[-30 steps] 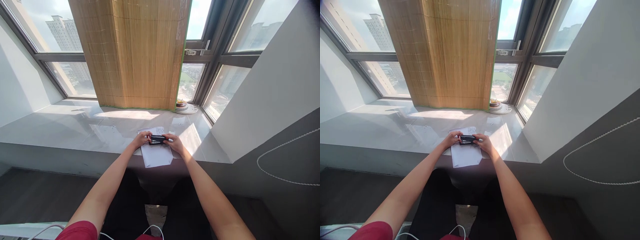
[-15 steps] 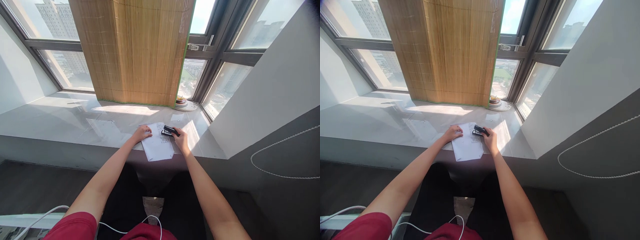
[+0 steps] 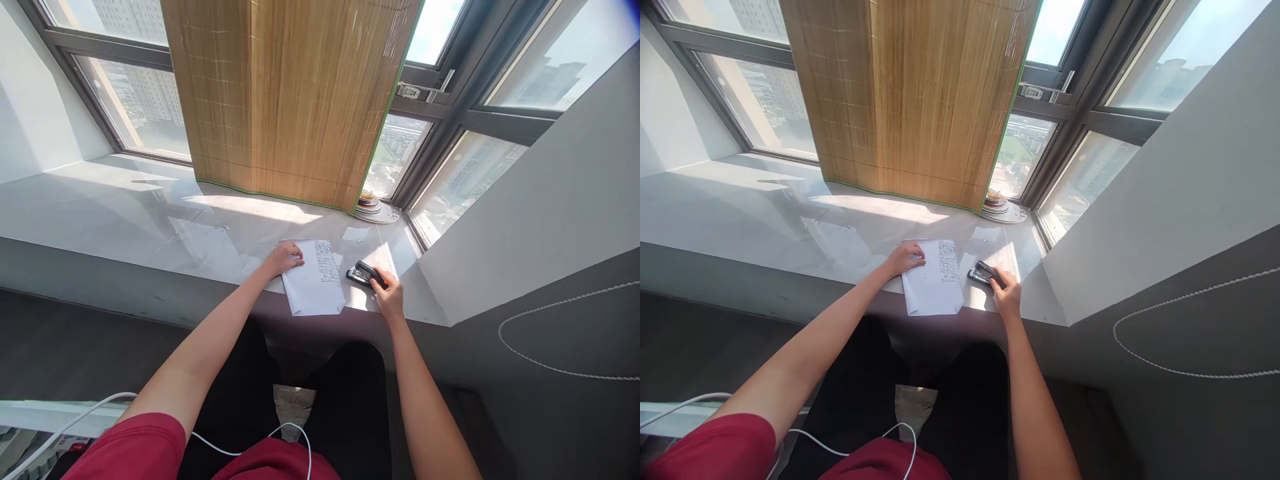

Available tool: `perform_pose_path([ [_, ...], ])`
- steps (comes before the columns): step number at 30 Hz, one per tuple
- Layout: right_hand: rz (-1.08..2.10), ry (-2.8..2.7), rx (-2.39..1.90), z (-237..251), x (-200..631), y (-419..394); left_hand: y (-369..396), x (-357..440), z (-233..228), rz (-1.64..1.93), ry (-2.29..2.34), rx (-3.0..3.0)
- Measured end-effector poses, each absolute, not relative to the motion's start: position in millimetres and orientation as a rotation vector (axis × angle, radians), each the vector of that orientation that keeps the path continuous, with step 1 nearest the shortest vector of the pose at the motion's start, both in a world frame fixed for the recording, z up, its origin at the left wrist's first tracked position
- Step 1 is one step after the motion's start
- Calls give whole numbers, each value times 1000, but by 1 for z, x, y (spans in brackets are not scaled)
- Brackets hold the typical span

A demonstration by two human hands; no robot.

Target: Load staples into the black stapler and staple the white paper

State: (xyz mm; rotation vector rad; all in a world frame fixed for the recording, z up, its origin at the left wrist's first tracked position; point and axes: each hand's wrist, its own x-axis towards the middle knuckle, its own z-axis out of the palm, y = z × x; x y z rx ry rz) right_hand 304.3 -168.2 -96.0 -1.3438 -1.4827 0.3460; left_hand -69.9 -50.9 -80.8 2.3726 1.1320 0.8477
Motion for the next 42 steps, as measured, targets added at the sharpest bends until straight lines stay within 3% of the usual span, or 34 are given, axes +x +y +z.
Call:
perform_pose_path([
  [10, 516, -1676, -1193, -96, 303, -165, -60, -66, -71, 925, 1319, 2424],
  [13, 460, -1718, -1203, -94, 304, -163, -79, -45, -69, 918, 1277, 2457],
  [19, 158, -1923, -1312, -87, 291, -167, -125, 22, -86, 556, 1117, 2637],
  [24, -83, -2033, -1390, -89, 281, -171, -126, 23, -88, 518, 959, 2734],
  [32, -54, -2012, -1324, -88, 282, -170, -120, 7, -82, 503, 652, 2760],
  [42, -63, -2027, -1302, -88, 284, -171, -117, 4, -78, 425, 649, 2588],
])
